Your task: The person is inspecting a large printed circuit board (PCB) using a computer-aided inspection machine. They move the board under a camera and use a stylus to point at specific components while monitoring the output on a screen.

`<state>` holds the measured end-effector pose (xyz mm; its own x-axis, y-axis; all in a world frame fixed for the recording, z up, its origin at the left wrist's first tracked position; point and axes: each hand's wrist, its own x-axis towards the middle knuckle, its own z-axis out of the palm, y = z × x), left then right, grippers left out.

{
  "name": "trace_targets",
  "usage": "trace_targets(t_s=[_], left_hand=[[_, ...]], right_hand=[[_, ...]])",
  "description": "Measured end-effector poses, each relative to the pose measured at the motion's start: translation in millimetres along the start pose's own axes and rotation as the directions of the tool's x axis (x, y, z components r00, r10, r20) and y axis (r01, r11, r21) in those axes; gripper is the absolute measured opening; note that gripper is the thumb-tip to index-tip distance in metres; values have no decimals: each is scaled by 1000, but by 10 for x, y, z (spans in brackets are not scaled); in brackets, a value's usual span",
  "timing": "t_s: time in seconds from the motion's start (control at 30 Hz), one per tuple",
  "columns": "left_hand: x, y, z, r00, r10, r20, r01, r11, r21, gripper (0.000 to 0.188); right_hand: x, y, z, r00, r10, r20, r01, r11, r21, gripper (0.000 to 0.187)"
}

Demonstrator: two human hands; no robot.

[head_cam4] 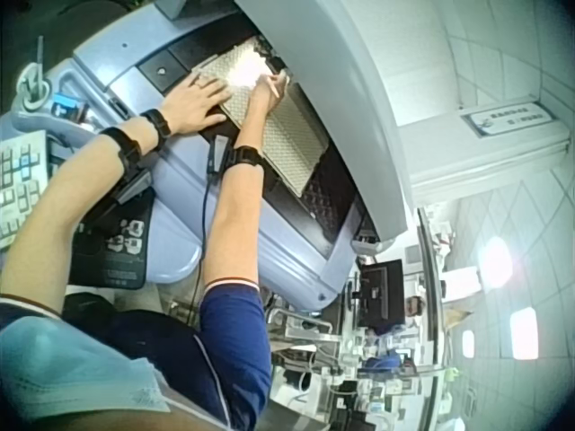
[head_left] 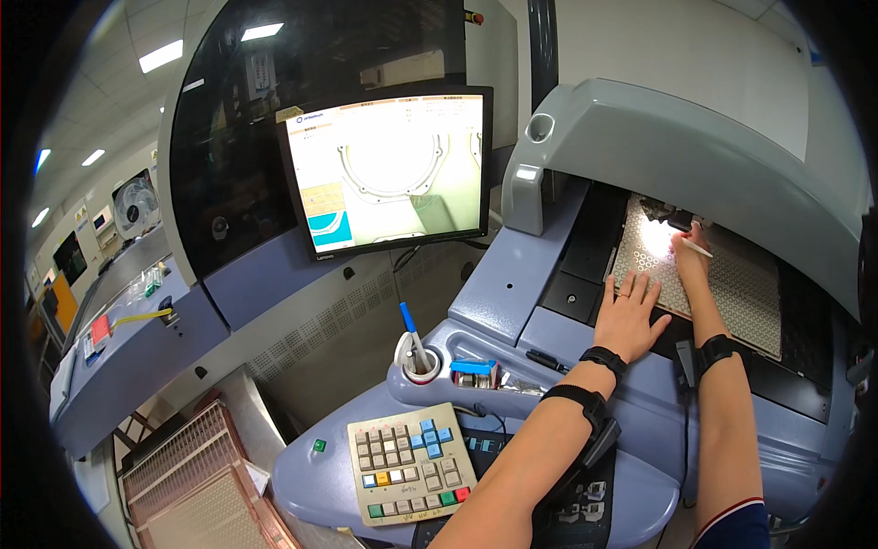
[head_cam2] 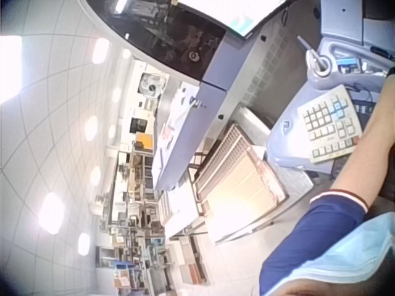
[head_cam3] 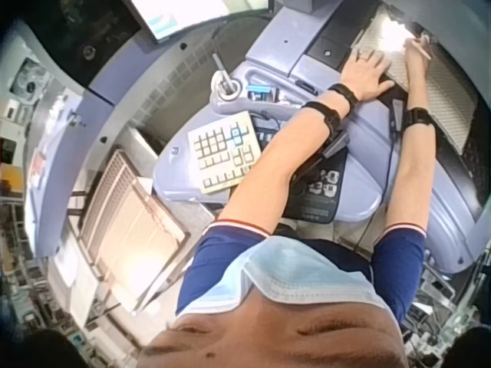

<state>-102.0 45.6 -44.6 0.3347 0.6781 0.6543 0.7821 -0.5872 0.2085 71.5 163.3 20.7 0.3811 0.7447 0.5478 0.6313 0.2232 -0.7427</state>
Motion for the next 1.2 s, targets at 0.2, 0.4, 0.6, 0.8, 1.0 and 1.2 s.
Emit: trace_targets(t_s=[0.2,0.4,0.6,0.8,1.0,1.2], left_hand=[[45,147,50,999,42,1,-41,999,-34,63],[-270,-43,-584,983,16,185,-53,978,200,65],[-1414,-286,-2021,973,57,223,-77,994,82,53],[-3141,-930,-2954,675,-733,86,697,595,-401,39],[-4245,-1104,-2541,723,-689,-52,615,607,503,53],[-4144,-861,-2549,716,-674,-183,682,617,393,52]], right_hand=[[-106,506,-329,962,-255,102,220,938,269,21],[-1515,-267,-1114,890,-193,413,12,915,402,23],[-2741,-124,-1877,800,-220,559,-24,918,396,29],[-3676,-61,-1963,766,-224,602,-140,857,496,30],[-4024,-33,-1576,847,-77,525,-308,734,605,27],[-4114,-77,-1670,858,-159,489,-86,893,441,16]])
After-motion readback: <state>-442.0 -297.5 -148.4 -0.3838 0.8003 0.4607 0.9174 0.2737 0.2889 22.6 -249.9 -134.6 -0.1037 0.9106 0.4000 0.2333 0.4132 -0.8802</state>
